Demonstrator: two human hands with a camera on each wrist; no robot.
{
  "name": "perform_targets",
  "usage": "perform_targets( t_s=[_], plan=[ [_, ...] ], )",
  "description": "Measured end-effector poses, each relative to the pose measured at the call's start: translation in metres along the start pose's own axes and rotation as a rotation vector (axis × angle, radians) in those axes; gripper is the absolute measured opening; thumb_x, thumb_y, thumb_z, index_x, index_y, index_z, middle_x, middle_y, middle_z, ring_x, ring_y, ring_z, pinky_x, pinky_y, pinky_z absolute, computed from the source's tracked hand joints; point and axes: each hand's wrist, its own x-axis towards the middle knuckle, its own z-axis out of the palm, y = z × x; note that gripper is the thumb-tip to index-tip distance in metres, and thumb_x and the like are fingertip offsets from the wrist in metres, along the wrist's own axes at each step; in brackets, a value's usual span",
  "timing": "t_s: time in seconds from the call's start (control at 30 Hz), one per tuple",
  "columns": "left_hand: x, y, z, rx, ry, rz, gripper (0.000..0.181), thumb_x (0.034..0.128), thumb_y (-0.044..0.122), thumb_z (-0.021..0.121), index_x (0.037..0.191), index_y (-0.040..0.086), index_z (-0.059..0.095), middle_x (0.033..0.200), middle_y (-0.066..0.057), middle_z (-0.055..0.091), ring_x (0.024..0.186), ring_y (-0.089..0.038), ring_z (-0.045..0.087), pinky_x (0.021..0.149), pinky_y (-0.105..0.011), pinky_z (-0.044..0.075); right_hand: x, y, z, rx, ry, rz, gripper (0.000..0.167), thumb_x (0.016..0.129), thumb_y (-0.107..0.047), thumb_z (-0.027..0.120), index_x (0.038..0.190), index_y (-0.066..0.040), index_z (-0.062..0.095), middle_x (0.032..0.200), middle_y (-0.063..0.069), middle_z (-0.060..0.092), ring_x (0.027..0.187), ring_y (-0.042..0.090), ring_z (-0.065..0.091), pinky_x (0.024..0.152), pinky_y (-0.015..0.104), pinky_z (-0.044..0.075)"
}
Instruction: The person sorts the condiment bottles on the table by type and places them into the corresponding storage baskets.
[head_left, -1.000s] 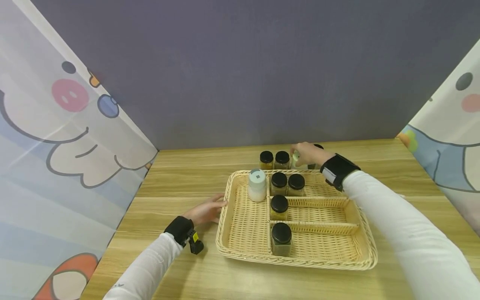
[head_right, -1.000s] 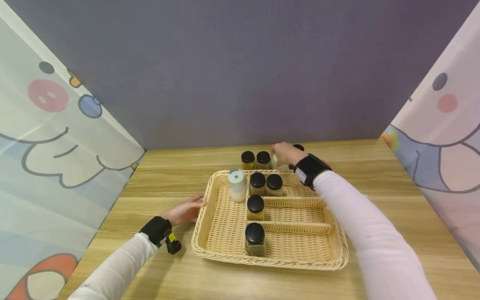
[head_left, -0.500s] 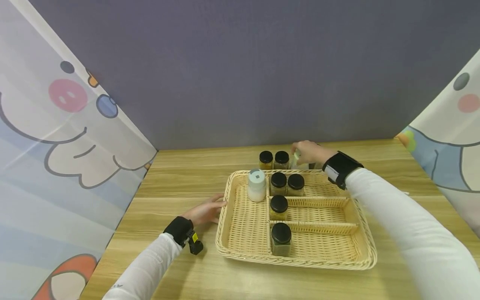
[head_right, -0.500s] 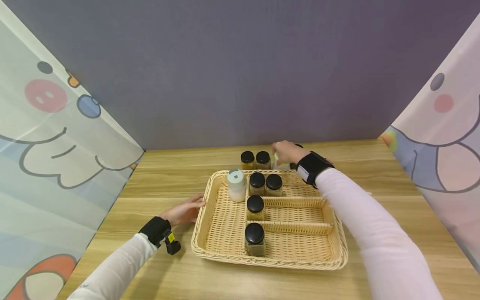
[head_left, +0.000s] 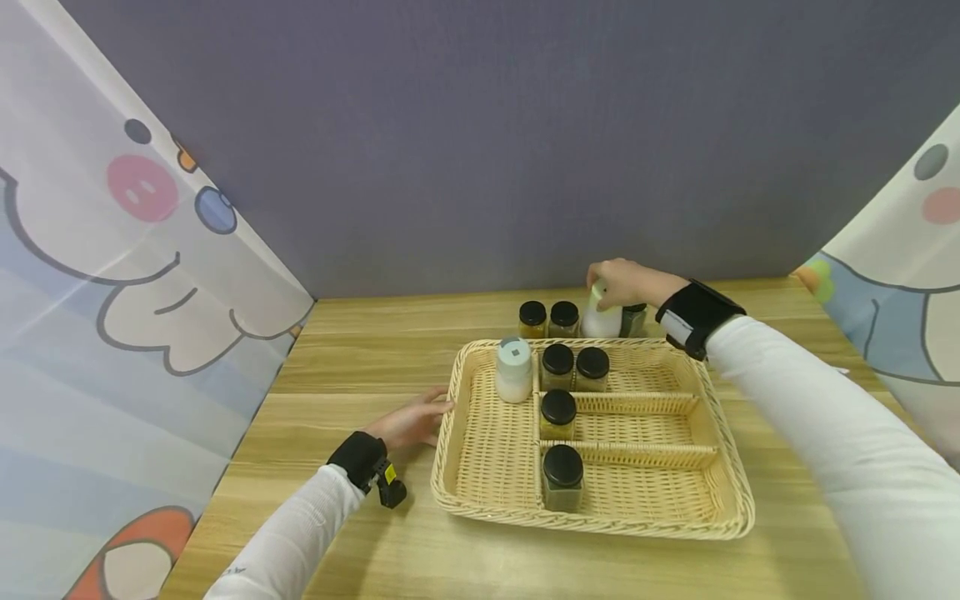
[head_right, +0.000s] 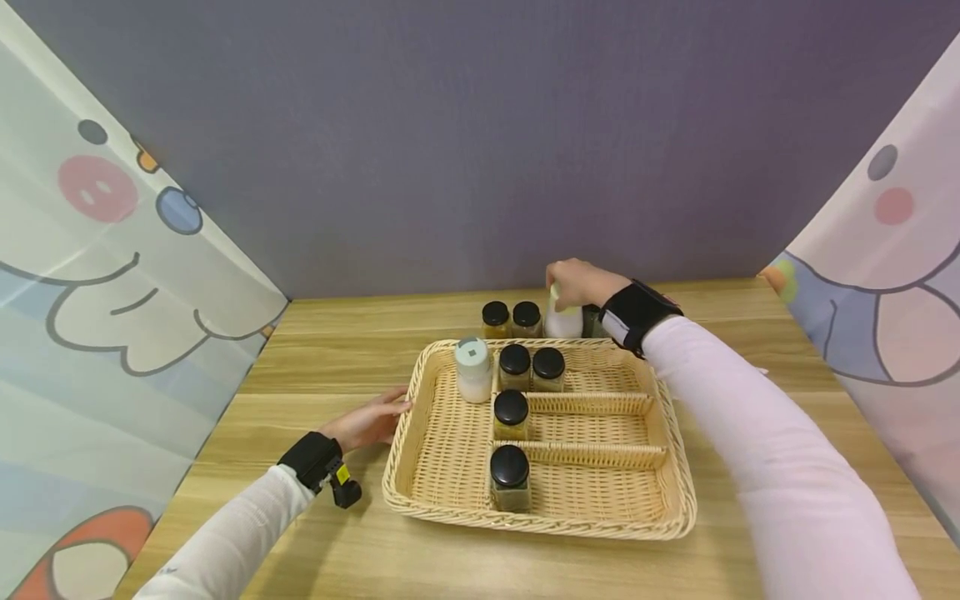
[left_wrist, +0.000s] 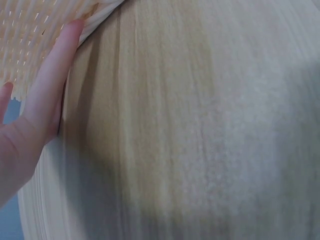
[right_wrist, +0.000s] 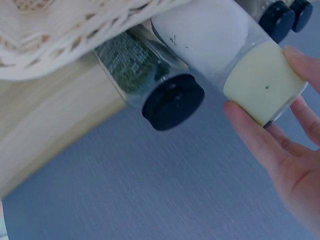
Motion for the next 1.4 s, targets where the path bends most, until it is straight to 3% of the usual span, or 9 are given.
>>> perform_targets(
  t_s=[0.27,0.63,1.4],
  plan=[
    [-0.002,0.003,0.003,0.003,0.008,-0.005,0.051,0.0959,0.018,0.035,0.139,0.012,0.008,0.138,-0.024,0.026,0.119,-0.031,0.038,0.087,-0.052,0.042,-0.003,-0.007,-0.015,-0.028,0.025,-0.02,0.035,0.077,-0.006,0.064,0.107,0.007,0.052,0.099,0.021,0.053,0.083,0.029,0.051,0.065,0.037,0.045],
    [0.005,-0.005,-0.005,0.001,0.004,-0.002,0.054,0.0954,0.02,0.037,0.14,0.012,0.007,0.137,-0.022,0.028,0.119,-0.031,0.039,0.085,-0.052,0.043,-0.005,-0.014,-0.036,-0.046,0.036,-0.029,0.035,0.078,-0.005,0.062,0.108,0.007,0.051,0.102,0.021,0.053,0.087,0.03,0.051,0.067,0.038,0.046],
    [0.009,-0.007,-0.006,-0.004,0.024,-0.006,0.05,0.0947,0.02,0.039,0.138,0.014,0.015,0.131,-0.018,0.039,0.11,-0.025,0.048,0.084,-0.051,0.044,-0.009,-0.031,-0.054,-0.112,0.024,-0.039,0.036,0.08,-0.011,0.06,0.112,0.003,0.051,0.105,0.021,0.053,0.087,0.029,0.051,0.068,0.038,0.045]
  ],
)
